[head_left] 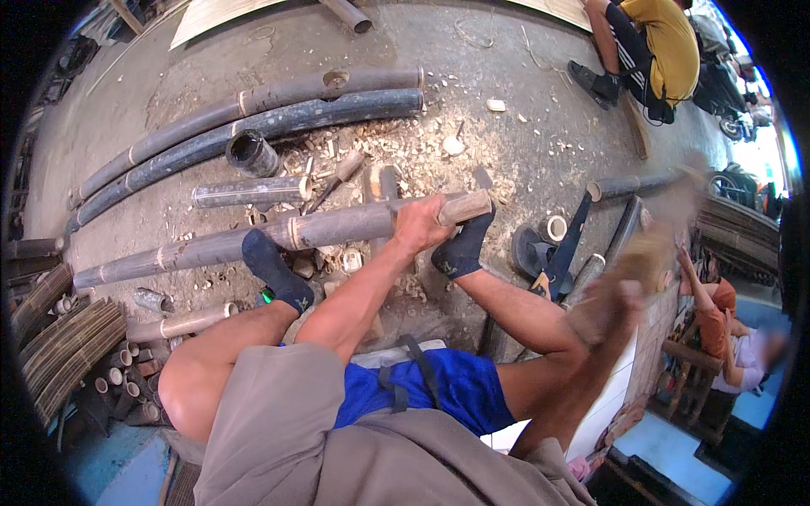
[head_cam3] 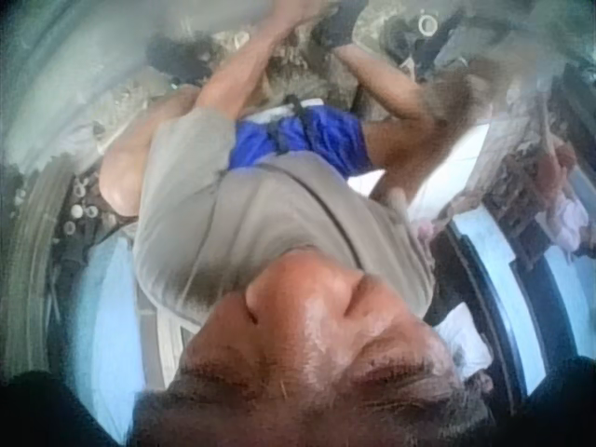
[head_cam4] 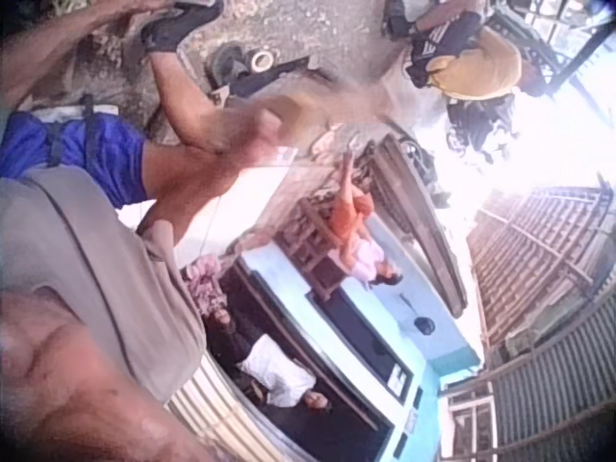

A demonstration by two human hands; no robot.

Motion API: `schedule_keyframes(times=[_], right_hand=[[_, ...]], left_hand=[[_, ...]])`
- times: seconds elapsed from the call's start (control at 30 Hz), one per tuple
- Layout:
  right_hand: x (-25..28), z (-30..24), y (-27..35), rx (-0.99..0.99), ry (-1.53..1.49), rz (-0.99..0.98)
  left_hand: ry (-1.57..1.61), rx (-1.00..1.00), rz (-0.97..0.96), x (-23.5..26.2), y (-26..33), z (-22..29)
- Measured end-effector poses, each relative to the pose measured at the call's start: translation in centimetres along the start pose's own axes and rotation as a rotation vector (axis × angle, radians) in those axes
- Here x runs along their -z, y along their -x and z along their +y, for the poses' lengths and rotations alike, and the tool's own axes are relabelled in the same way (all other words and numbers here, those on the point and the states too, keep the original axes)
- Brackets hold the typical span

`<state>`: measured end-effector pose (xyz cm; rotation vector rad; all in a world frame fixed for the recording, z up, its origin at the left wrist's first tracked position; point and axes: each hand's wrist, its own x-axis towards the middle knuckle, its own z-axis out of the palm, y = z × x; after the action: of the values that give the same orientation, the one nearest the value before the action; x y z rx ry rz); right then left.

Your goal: The person selects a bamboo pole, measures it with a tape measure, and uses a wooden mallet to drive a smaller bamboo piece into the pole. The person then uses a chisel to carve and shape the bamboo.

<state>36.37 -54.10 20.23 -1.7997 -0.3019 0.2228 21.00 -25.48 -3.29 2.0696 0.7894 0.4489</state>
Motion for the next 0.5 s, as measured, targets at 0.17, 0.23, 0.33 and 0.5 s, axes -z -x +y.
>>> schedule_keyframes(times=[0.17, 0.23, 0.33, 0.5], right_hand=[[-1.2, -1.8, -0.4, 0.105, -0.131, 0.381], [-5.3, 4.8, 4.4, -0.057, 0.349, 0.168], [-6.0, 4.5, 5.3, -0.056, 0.327, -0.08], [1.3, -2.5, -1.9, 0.086, -0.321, 0.214]], left_hand=[[0.026, -0.06, 0.021, -0.5, -0.4, 0.6], [0.012, -0.097, 0.032, -1.0, 0.6, -0.4], [-0.033, -0.116, 0.076, -1.0, 0.7, -2.7], [-0.079, -0.03, -0.001, -0.3, 0.3, -1.0]])
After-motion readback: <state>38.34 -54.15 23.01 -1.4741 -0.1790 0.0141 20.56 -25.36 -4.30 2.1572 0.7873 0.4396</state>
